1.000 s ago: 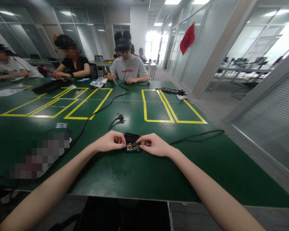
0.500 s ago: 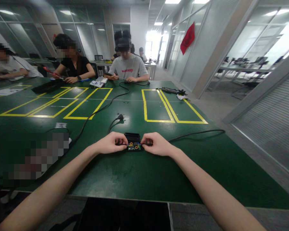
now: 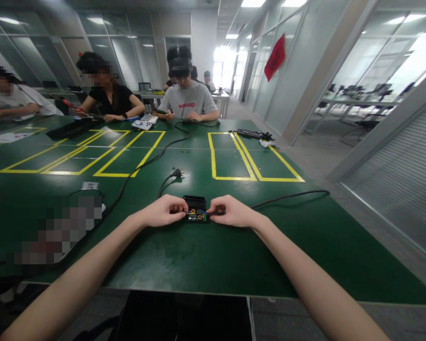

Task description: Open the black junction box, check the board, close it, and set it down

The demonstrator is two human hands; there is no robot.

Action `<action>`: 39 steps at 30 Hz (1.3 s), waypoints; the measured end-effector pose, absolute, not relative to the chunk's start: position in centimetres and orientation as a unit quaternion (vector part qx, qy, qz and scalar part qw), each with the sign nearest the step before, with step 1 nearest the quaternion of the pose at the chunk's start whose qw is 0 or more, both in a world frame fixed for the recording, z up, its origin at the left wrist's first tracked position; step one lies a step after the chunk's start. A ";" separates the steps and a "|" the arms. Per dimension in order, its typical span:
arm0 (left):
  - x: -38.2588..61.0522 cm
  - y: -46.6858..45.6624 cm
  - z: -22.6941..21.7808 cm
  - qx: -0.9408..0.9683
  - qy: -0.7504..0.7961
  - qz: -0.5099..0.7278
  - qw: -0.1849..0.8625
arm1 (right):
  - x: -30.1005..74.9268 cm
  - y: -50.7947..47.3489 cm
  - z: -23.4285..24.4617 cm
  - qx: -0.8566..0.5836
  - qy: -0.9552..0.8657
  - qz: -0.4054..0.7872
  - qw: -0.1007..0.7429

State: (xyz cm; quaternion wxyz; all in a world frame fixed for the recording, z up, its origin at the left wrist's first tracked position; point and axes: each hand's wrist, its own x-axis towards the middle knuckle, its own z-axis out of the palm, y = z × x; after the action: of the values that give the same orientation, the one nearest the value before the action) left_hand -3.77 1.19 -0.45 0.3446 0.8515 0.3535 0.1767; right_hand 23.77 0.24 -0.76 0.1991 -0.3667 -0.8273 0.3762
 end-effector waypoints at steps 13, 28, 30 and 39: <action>-4.0 1.2 -0.3 0.889 0.334 0.190 0.250 | 24.2 0.4 -0.6 -0.292 -0.889 0.278 0.215; -4.1 2.7 -1.9 0.836 0.472 0.241 0.146 | 23.1 1.5 -2.8 -0.482 -0.826 0.104 0.273; -3.9 2.4 -1.9 0.845 0.451 0.243 0.152 | 22.9 1.5 -3.0 -0.472 -0.819 0.158 0.286; -3.4 2.2 -2.1 0.716 0.417 0.368 0.422 | 22.7 1.3 -2.6 -0.435 -0.694 0.439 0.369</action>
State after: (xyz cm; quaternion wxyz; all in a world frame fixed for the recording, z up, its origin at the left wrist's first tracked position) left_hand -3.39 2.20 -2.06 0.4217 0.7160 0.4174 0.3677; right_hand 22.73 1.33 -2.59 0.3690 -0.4354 -0.6940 0.4390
